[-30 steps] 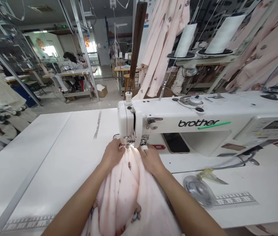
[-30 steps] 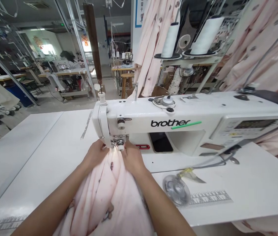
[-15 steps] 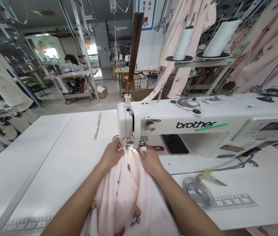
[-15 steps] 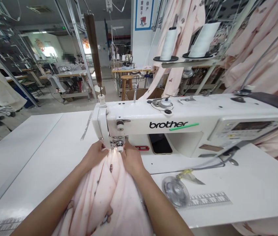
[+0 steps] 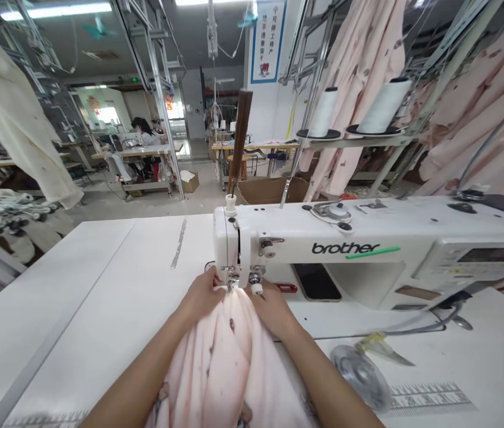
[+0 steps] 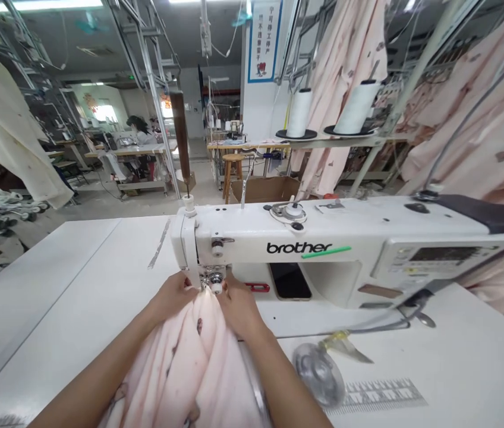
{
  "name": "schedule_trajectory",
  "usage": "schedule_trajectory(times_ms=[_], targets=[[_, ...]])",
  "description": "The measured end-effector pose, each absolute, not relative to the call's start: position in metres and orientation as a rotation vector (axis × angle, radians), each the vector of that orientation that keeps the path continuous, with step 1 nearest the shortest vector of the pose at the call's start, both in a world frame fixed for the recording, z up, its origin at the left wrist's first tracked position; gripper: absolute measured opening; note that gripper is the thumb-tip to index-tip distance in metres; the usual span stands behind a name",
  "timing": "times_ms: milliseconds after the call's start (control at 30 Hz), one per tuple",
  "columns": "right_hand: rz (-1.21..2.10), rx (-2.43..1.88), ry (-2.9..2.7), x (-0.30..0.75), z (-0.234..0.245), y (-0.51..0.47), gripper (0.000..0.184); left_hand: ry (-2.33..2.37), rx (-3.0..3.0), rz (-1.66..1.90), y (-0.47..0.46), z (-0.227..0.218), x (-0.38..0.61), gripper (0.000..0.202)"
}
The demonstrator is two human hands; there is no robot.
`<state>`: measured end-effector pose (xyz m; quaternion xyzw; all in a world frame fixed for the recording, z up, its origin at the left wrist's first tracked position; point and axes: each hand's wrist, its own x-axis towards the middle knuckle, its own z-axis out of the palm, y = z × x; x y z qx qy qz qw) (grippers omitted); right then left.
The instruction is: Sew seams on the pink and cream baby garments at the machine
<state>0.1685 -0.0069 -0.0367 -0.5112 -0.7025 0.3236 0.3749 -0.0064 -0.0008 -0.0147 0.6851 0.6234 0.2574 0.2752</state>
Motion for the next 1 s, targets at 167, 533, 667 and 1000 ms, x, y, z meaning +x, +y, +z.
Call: schedule_trajectory(times_ms=[167, 533, 667, 1000], targets=[[0.865, -1.328, -1.808, 0.166, -0.036, -0.007, 0.017, 1.662, 1.854, 0.735, -0.004, -0.012, -0.004, 0.012], [1.458, -1.017, -1.645, 0.174, -0.008, -0.052, 0.014, 1.4, 1.75, 0.425, -0.062, 0.036, -0.018, 0.02], [1.725, -0.65, -1.364, 0.169, 0.015, -0.098, 0.026, 1.046, 1.36, 0.364, -0.119, 0.054, -0.022, 0.036], [1.63, -0.498, -1.275, 0.153, 0.028, -0.127, 0.024, 0.905, 0.88, 1.043, -0.172, 0.044, -0.004, 0.045]])
